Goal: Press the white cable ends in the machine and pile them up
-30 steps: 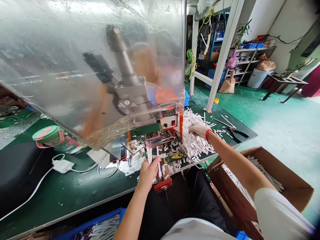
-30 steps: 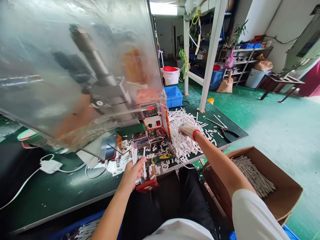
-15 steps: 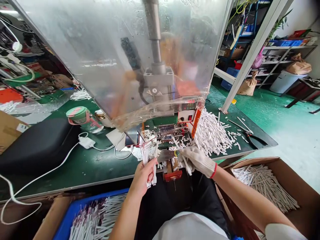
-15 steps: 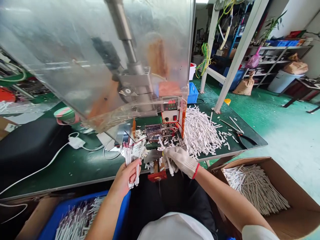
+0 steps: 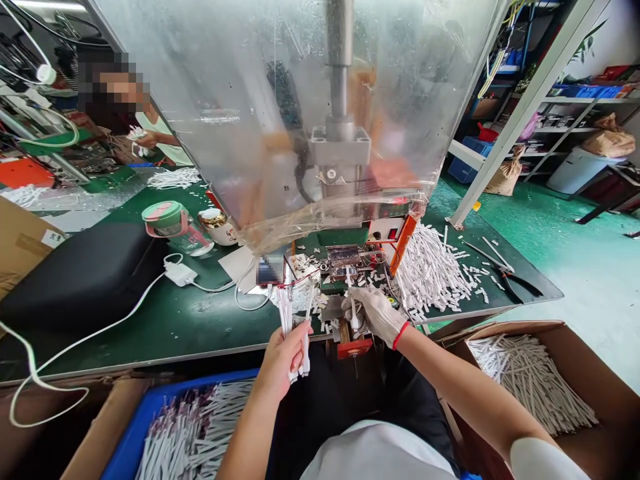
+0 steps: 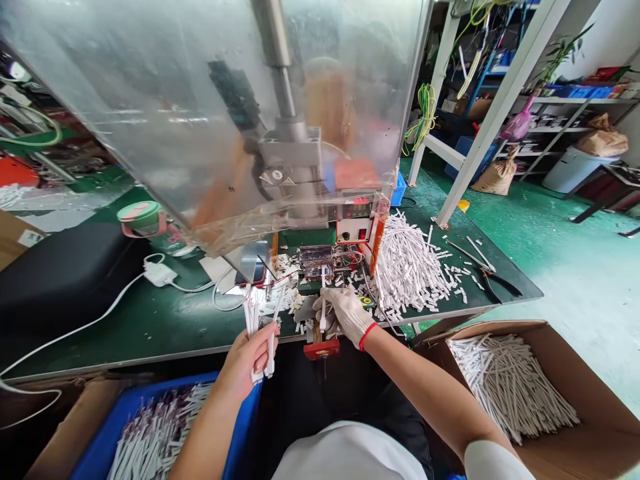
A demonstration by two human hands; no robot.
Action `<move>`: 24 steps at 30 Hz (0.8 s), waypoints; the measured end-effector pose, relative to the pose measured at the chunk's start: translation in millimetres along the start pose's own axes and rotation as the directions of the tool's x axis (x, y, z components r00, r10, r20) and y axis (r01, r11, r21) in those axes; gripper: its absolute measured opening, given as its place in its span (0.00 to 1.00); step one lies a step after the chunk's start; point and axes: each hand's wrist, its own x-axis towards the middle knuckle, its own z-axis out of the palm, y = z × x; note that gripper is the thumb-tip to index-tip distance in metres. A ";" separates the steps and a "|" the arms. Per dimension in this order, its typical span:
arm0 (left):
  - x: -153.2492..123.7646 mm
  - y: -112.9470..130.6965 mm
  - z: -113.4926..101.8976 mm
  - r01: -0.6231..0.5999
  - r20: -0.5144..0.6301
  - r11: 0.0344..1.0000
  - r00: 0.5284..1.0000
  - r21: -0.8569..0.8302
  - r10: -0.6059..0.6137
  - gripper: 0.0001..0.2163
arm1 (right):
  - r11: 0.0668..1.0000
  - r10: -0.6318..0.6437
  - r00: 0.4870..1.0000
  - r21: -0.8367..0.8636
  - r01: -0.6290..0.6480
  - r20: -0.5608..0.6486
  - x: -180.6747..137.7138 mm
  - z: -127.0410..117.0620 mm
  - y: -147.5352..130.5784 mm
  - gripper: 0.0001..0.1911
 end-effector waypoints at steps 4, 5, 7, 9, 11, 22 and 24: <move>0.9 0.5 0.4 -0.022 -0.005 1.000 1.000 -0.007 0.022 0.21 | 1.000 0.014 1.000 0.001 -0.014 -0.013 0.7 3.6 -0.6 0.18; 0.7 0.5 0.2 -0.027 -0.004 1.000 1.000 0.001 0.027 0.21 | 1.000 0.022 1.000 -0.001 -0.022 -0.015 1.1 3.9 0.1 0.18; 0.1 0.5 -0.7 -0.025 0.015 0.999 1.000 0.031 0.024 0.22 | 0.999 0.020 1.000 -0.028 -0.020 0.001 1.8 2.9 0.8 0.19; -0.4 1.1 -2.2 -0.028 0.059 0.997 0.998 0.073 0.023 0.22 | 0.992 -0.021 1.000 -0.128 0.021 -0.001 -0.4 -0.6 -3.3 0.20; -0.4 3.8 -3.7 -0.053 0.128 0.991 0.991 0.125 0.037 0.21 | 0.947 -0.121 0.991 -0.305 0.099 -0.054 -7.9 -5.5 -15.8 0.20; 7.4 33.4 19.0 -0.166 0.599 0.915 0.794 0.368 -0.097 0.20 | 0.764 -0.055 0.869 -0.540 0.354 0.492 -73.7 -14.0 -73.8 0.18; 6.3 31.7 15.8 -0.164 0.618 0.925 0.781 0.342 -0.089 0.21 | 0.793 -0.092 0.885 -0.504 0.342 0.456 -76.5 -28.4 -73.5 0.19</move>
